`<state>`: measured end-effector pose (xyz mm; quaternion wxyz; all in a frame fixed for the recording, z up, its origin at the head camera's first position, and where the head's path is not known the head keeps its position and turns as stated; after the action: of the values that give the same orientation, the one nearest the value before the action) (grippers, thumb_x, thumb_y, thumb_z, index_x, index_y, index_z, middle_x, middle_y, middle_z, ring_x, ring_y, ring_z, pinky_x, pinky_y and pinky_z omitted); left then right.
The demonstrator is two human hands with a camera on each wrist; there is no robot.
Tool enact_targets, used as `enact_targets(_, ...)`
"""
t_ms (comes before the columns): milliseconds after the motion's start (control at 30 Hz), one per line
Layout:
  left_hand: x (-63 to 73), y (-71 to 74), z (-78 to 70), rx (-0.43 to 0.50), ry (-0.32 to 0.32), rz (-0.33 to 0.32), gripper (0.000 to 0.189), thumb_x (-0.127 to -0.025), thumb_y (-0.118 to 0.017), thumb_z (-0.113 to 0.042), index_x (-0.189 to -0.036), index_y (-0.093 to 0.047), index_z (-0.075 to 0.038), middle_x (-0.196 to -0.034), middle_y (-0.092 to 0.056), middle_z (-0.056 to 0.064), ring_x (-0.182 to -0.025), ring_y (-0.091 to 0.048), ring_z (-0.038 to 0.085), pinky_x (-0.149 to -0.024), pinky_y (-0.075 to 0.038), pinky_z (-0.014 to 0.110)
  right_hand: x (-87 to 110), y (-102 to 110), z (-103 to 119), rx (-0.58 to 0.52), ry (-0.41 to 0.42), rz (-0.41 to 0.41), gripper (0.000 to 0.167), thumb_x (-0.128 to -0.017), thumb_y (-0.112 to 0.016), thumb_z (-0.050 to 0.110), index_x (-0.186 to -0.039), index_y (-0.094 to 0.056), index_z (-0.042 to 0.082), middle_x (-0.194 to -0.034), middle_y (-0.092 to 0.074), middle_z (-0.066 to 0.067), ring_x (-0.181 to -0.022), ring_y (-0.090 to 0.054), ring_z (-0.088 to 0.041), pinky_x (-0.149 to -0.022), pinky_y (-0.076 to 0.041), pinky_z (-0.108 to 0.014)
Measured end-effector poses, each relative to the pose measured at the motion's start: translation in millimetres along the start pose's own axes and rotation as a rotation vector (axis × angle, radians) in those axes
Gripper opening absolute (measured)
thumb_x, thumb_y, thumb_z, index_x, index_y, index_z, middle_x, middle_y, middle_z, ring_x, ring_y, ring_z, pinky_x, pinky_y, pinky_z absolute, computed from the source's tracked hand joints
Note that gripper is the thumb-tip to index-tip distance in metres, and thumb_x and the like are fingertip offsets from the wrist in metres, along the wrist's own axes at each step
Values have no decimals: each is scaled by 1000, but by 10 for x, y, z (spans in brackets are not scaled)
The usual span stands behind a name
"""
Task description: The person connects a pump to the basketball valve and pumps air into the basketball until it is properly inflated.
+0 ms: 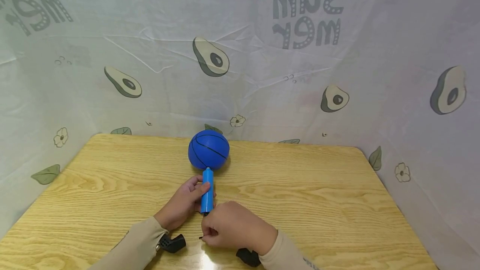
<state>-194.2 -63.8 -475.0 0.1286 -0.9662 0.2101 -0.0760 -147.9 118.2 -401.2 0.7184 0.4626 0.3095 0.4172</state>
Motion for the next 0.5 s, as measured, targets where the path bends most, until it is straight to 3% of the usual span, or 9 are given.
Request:
enact_targets(300, -14, 9, 14, 48, -4, -29, 52, -108, -59, -25, -142, -34, 4, -112, -66, 16, -89, -74, 25, -82, -63, 39, 8, -60, 111, -66, 57, 203, 19, -94, -76, 19, -77, -71, 23, -66, -53, 24, -60, -38, 21, -58, -38, -2)
enact_targets(500, -15, 2, 10, 22, 3, -50, 51, -107, -61, -27, -141, -37, 2, -109, -67, 12, -86, -73, 20, -78, -63, 36, 15, -60, 121, -61, 50, 194, 17, -94, -77, 20, -77, -72, 24, -67, -55, 24, -59, -38, 21, -58, -39, -2)
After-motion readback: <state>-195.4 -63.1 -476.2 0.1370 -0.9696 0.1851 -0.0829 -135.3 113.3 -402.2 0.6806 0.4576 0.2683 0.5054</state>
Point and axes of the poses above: each hand's wrist, its own x-axis away from the middle knuckle, its own y-axis out of the back of the hand, z = x × y, the point moved 1 cm from there along -x, towards the middle knuckle
